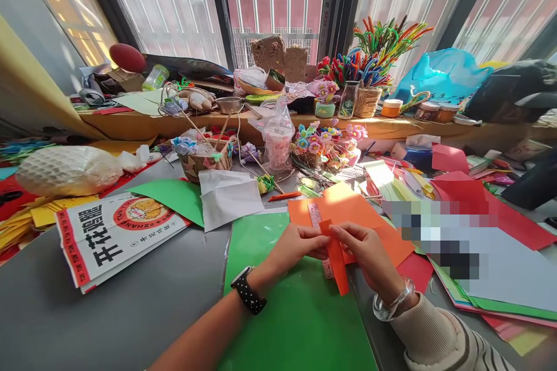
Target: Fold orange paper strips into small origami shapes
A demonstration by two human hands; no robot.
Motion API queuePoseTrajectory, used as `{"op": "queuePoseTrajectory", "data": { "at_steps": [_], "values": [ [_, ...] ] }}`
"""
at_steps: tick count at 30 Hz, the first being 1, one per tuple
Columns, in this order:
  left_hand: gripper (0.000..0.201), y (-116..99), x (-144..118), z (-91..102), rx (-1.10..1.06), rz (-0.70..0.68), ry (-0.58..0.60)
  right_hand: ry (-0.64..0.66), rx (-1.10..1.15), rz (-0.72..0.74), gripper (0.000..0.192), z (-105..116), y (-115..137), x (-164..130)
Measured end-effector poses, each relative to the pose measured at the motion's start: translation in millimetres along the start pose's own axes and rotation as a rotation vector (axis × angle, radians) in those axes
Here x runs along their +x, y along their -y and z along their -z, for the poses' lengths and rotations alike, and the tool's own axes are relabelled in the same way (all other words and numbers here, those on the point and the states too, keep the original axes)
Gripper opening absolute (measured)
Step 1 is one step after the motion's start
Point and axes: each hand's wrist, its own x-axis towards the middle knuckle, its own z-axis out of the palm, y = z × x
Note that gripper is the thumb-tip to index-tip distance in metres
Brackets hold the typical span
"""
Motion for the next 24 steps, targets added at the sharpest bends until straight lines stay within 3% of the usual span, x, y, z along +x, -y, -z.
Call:
{"op": "queuePoseTrajectory", "data": {
  "at_steps": [12, 24],
  "values": [
    [0.027, -0.6, 0.9, -0.2, -0.012, 0.025, 0.005, -0.046, -0.019, 0.034, 0.023, -0.8, 2.1, -0.3],
    [0.024, 1.9, 3.0, -1.6, 0.011, -0.007, -0.116, -0.073, -0.065, 0.033, 0.027, -0.6, -3.0, 1.3]
  ]
}}
